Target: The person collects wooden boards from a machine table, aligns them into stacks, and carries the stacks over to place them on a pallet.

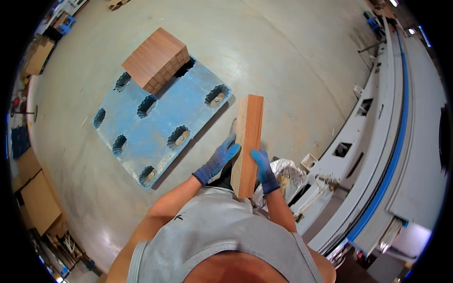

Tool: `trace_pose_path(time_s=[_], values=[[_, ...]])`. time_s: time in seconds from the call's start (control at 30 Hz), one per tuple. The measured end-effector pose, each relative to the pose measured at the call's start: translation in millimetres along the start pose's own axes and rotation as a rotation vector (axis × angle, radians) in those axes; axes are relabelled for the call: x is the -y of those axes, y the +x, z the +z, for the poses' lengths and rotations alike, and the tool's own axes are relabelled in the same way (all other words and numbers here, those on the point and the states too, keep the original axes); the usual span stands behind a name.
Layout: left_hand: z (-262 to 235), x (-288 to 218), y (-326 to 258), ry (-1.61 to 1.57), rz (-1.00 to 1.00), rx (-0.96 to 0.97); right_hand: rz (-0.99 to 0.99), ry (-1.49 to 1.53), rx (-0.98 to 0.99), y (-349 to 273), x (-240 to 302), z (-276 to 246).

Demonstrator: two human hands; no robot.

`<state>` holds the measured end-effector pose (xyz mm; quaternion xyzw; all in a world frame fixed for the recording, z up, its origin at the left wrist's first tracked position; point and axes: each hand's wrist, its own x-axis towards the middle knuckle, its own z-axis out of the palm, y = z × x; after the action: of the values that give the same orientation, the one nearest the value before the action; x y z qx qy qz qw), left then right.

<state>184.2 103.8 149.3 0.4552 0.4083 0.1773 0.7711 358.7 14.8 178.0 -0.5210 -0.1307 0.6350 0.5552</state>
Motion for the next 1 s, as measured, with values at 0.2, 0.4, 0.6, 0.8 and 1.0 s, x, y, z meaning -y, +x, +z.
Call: trace_pose_path(time_s=[0.2, 0.4, 0.6, 0.8, 1.0], values=[[-51, -33, 132, -0.259, -0.005, -0.073, 0.077, -0.093, 0.22, 181, 56, 17], [-86, -64, 238, -0.506, 0.114, -0.246, 0.186, -0.258, 0.443, 337, 98, 23], [-157, -26, 340, -0.654, 0.158, -0.392, 0.302, -0.456, 0.468, 473, 79, 39], [-241, 63, 431, -0.685, 0.077, -0.573, 0.454, -0.477, 0.382, 605, -25, 30], [-323, 144, 530, -0.791, 0.007, -0.776, 0.442, -0.522, 0.475, 751, -142, 8]])
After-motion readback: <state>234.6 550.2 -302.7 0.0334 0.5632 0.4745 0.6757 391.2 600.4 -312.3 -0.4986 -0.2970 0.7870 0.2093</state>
